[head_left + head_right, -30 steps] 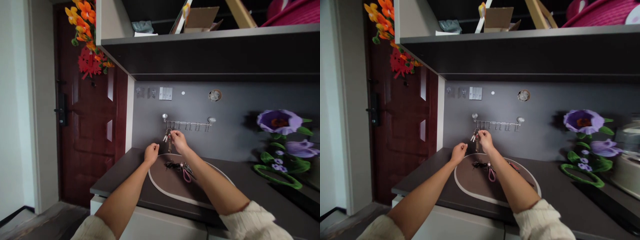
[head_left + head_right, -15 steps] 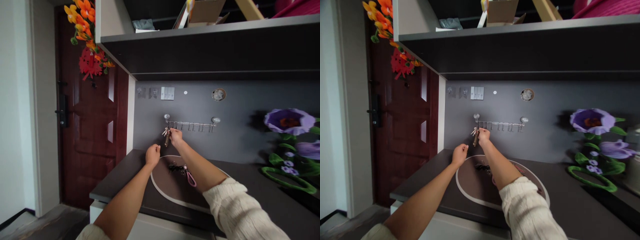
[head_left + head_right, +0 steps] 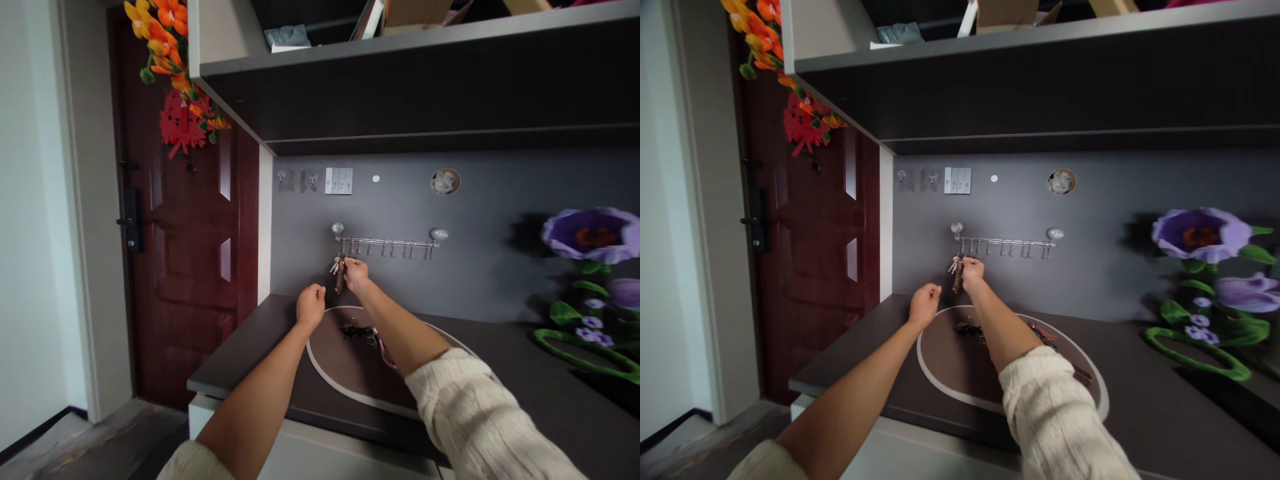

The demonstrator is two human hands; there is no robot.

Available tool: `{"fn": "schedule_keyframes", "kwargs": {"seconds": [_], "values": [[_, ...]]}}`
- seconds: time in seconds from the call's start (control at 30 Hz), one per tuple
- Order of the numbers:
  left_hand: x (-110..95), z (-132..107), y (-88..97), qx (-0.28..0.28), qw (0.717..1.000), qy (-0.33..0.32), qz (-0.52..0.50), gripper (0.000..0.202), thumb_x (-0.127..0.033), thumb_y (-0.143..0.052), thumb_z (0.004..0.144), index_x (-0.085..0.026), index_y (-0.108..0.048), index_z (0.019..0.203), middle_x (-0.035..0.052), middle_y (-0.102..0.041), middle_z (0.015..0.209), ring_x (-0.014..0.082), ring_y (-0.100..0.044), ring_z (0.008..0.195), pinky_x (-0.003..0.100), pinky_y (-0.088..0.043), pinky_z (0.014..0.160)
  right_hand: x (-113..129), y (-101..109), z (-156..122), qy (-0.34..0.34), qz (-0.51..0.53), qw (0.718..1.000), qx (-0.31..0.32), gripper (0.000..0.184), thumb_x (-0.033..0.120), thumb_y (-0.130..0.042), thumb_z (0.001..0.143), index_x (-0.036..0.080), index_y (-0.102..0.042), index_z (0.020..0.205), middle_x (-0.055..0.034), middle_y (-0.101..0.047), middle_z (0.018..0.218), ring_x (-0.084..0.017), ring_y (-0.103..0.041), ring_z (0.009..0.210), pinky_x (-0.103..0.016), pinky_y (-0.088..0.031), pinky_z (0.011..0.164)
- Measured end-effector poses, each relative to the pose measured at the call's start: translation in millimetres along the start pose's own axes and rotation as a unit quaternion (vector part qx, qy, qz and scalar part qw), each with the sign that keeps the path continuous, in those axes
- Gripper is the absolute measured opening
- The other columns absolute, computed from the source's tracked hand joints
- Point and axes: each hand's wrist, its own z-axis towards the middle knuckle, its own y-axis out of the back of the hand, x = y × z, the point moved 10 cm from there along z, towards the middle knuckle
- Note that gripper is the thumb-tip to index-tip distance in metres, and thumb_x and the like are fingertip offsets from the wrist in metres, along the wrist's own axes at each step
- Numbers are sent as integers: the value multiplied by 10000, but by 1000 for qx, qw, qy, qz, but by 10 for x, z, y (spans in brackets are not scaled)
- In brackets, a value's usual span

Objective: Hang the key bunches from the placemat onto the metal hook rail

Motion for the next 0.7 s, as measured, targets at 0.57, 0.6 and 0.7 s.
{"fn": "schedule_keyframes", "kwargs": {"seconds": [0.57,0.6,0.7], "values": [[18,-3,-177,57,997,-11,-52,229,-290,-397,765,-154,-558,677,7,-550,591,98,-470,554,214,-324,564,-63,123,-185,-57,-54,993,88,70,151,-518,697,142,-531,629,19,-534,489,-50,-445,402,-167,-362,428],[16,-5,-181,60,996,-9,-61,223,-286,-400,760,-152,-560,680,6,-550,590,96,-470,551,213,-327,562,-59,146,-201,-56,-57,993,92,74,139,-525,689,144,-525,615,21,-525,483,-48,-441,403,-170,-370,439],[3,-19,-198,71,993,-8,-96,193,-270,-417,745,-151,-565,710,2,-549,590,90,-467,538,207,-335,553,-51,241,-255,-53,-72,991,96,99,106,-552,659,152,-505,585,22,-513,487,-52,-461,437,-181,-403,490]]}}
